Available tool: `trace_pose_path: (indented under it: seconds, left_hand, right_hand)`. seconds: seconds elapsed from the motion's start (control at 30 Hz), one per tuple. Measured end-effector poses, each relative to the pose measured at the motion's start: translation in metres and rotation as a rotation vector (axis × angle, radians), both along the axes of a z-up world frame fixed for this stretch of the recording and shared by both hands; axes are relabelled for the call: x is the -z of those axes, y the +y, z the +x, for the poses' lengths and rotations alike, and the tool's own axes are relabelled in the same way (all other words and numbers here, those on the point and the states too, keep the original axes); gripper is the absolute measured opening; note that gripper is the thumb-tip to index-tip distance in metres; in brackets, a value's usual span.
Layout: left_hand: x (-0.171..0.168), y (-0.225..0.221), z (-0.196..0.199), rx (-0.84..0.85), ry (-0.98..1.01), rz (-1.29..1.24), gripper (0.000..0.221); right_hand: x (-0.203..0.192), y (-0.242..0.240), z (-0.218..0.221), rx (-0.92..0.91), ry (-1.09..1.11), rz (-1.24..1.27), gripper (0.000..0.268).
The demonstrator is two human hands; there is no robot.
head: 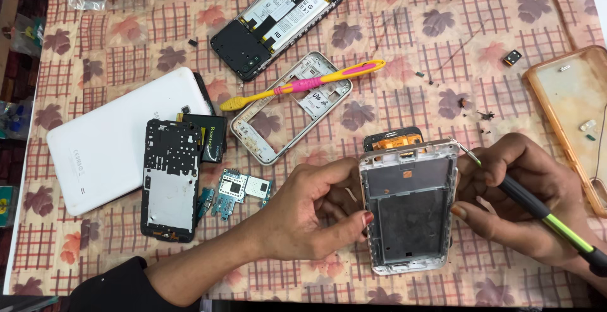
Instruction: The person assembles a smartphone by placing the motherboard into the frame, connecting ribbon cables, and installing the battery. They then attach the back cover and secure it with screws.
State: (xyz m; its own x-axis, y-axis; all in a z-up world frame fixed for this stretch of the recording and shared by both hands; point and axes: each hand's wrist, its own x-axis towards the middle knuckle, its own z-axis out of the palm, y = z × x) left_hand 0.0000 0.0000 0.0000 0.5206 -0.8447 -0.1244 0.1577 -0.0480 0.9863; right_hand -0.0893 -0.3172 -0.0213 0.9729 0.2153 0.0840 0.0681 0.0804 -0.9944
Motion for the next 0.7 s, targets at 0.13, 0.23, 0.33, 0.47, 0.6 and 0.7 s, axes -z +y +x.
trace_pose_path:
  seconds: [0.13, 0.23, 0.33, 0.47, 0.6, 0.7]
  left_hand:
    - [0.004, -0.002, 0.001, -0.08, 0.02, -0.12, 0.023]
    - [0.003, -0.001, 0.004, -0.126, -0.067, -0.058, 0.023]
    - [0.003, -0.003, 0.003, -0.117, 0.001, -0.07, 0.021]
    - [0.0, -0.002, 0.0, -0.111, -0.026, -0.013, 0.016]
    - [0.0, 0.0, 0.0, -0.076, -0.115, 0.023, 0.015]
    - [0.002, 0.001, -0.001, -0.073, -0.082, 0.009, 0.017]
  right_hand:
    - [0.013, -0.009, -0.009, 0.062, 0.034, -0.105, 0.038]
    - [0.018, -0.013, -0.011, 0.063, 0.067, -0.175, 0.039]
    - [0.018, -0.013, -0.011, 0.069, 0.051, -0.216, 0.041]
    - [0.017, -0.009, -0.01, 0.027, 0.007, -0.196, 0.037]
    - [0.021, -0.007, -0.012, -0.015, -0.011, -0.23, 0.039]
    - [0.022, -0.004, -0.014, -0.001, 0.023, -0.212, 0.042]
